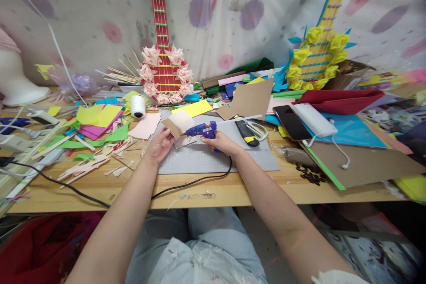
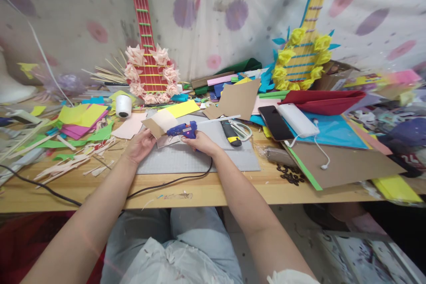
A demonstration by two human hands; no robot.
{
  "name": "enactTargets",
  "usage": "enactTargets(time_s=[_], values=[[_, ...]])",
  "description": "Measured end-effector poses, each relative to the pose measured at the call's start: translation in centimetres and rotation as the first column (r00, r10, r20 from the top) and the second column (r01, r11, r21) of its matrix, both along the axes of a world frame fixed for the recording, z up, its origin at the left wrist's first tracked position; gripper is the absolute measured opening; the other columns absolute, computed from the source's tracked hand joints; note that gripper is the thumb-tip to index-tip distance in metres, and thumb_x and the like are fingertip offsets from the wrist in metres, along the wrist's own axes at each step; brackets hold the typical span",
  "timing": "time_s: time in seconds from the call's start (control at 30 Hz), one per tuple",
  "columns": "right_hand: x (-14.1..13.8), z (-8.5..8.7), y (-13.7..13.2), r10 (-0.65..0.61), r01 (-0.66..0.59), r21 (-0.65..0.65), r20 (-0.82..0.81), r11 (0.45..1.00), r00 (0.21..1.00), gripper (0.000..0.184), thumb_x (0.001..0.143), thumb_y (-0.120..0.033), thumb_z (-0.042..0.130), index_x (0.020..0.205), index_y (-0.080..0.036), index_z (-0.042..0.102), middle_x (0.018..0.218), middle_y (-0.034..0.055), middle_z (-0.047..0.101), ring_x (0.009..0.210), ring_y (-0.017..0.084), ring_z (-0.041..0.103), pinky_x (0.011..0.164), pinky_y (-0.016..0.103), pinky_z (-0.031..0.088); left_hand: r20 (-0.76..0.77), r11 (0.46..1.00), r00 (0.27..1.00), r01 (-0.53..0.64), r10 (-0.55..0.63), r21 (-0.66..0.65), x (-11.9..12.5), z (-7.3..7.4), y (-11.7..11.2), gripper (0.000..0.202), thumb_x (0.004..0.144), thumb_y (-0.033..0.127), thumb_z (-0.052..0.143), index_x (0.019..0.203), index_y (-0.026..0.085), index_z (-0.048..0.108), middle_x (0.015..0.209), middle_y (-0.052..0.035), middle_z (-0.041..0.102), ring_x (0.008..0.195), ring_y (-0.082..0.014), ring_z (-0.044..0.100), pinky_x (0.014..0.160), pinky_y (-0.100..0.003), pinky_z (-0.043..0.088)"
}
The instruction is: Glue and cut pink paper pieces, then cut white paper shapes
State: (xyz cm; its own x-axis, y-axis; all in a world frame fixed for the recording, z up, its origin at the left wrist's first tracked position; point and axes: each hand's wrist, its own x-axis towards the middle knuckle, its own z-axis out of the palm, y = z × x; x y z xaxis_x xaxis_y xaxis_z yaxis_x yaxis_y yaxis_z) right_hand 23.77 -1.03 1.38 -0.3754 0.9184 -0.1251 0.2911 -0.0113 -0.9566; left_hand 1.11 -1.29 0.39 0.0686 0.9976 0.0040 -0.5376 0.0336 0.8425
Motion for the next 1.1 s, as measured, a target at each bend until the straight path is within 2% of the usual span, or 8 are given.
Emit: enactTargets(time_s=[0.17, 0.37, 0.7, 1.0, 1.1], values=[[0.0, 0.4, 0.0, -0.057, 0.056, 0.018, 0.102, 0.998, 0.993, 0.028, 0.070, -0.040, 0.063, 0.082, -0.016, 0.055, 0.047, -0.0061, 0.047, 0.044, 0.008, 0.043, 0.043, 0.020, 0.033, 0.017, 1.000, 1.000, -0.003, 0.003, -0.013, 0.1, 0.2, -0.1, 0.021, 0.074, 0.016, 0.057, 0.095, 0.019, 0.061, 0.098, -0.0026, 0.067, 0.094, -0.0121, 0.060, 0.083, -0.023, 0.049], [0.1, 0.5, 0.0, -0.105, 0.102, 0.032, 0.151, 0.994, 0.983, 0.029, 0.069, -0.040, 0.065, 0.083, -0.016, 0.056, 0.047, -0.0050, 0.048, 0.044, 0.009, 0.044, 0.041, 0.020, 0.032, 0.006, 1.000, 1.000, 0.014, -0.014, -0.010, 0.1, 0.2, -0.2, 0.023, 0.074, 0.017, 0.059, 0.097, 0.019, 0.061, 0.100, -0.0035, 0.066, 0.095, -0.0128, 0.060, 0.083, -0.023, 0.049], [-0.6, 1.4, -0.1, -0.140, 0.131, 0.060, 0.181, 0.990, 0.973, 0.026, 0.074, -0.035, 0.061, 0.089, -0.014, 0.059, 0.051, -0.0047, 0.050, 0.043, 0.007, 0.043, 0.041, 0.019, 0.032, -0.007, 0.997, 0.997, 0.071, -0.071, -0.023, 0.3, 0.2, -0.5, 0.035, 0.071, 0.017, 0.064, 0.105, 0.019, 0.057, 0.099, -0.0041, 0.067, 0.088, -0.0136, 0.063, 0.080, -0.026, 0.049], [-1.3, 1.1, 0.6, -0.164, 0.148, 0.114, 0.146, 0.982, 0.976, 0.026, 0.075, -0.034, 0.059, 0.091, -0.014, 0.060, 0.057, -0.0038, 0.053, 0.043, 0.005, 0.044, 0.042, 0.018, 0.035, -0.015, 0.995, 0.996, 0.083, -0.084, -0.052, 0.5, 0.3, -0.8, 0.033, 0.071, 0.013, 0.064, 0.104, 0.017, 0.059, 0.103, -0.0065, 0.066, 0.092, -0.0172, 0.062, 0.082, -0.031, 0.048], [-1.4, 0.9, 0.8, -0.193, 0.174, 0.128, 0.152, 0.976, 0.969, 0.027, 0.074, -0.037, 0.059, 0.090, -0.014, 0.059, 0.053, -0.0045, 0.052, 0.042, 0.006, 0.044, 0.041, 0.018, 0.034, -0.031, 0.994, 0.995, 0.095, -0.096, -0.050, 0.6, 0.3, -0.9, 0.033, 0.070, 0.014, 0.065, 0.103, 0.016, 0.061, 0.106, -0.0077, 0.065, 0.093, -0.0186, 0.062, 0.083, -0.033, 0.048]])
